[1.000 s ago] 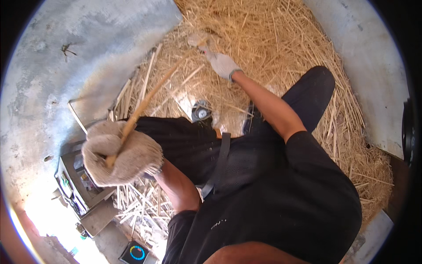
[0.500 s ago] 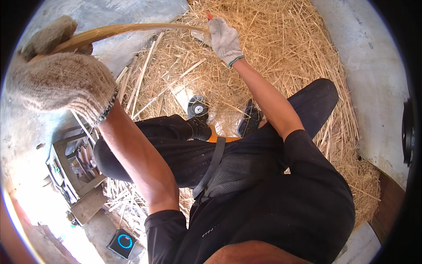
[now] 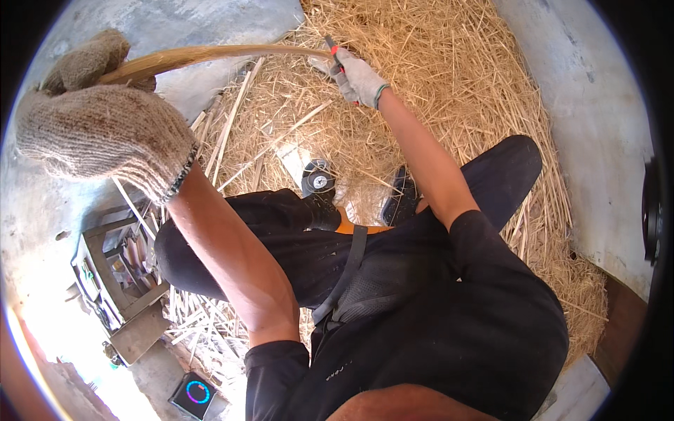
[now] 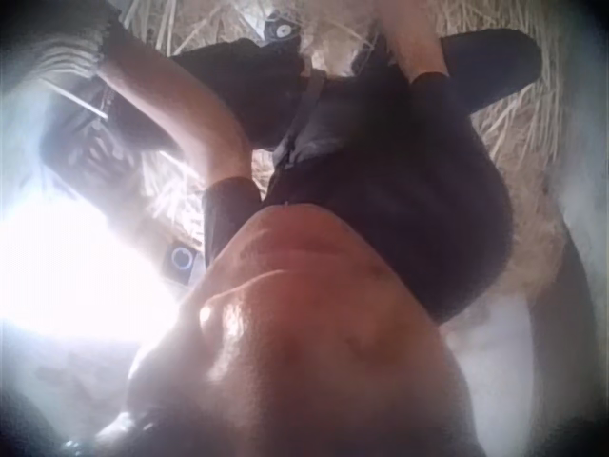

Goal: The person shaves a wood strip using a utility knife while holding the wood by hand in gloved hands.

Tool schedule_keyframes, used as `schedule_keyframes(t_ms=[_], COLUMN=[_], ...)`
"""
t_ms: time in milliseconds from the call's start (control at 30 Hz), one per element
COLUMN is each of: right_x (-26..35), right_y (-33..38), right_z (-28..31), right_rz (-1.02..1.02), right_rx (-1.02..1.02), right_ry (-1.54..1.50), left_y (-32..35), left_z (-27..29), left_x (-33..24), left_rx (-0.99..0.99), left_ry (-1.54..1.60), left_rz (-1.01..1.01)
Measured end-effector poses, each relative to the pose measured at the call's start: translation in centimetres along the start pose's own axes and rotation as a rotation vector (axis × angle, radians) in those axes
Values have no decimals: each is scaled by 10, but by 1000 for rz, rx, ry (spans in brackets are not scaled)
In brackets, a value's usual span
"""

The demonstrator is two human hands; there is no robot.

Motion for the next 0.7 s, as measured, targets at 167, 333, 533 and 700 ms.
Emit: schedule_keyframes(t_ms=[167, 333, 533, 700], right_x=[71, -22, -67, -46], right_y=[43, -46, -23, 13], right_z=[-35, 14, 26, 66], right_rz=[687, 348, -426, -200], right_rx=[-226, -360, 140, -375], right_ry=[580, 1071, -537, -324], left_y=[12, 0, 11, 21], left_z=[2, -6, -2, 5], left_x=[-39, -21, -12, -32], left_rx=[6, 16, 1, 29], left_ry=[-223, 53, 77, 103], left_rz=[-7, 98, 152, 45])
Point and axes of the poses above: each hand's wrist, its own y-axis away from the middle knuckle, its own z-axis out of the back of the hand, x = y × z, the point moved 8 cm from there along -y, towards the middle knuckle, and after that the axes turned 8 degrees about -y, right-handed, at the moved point
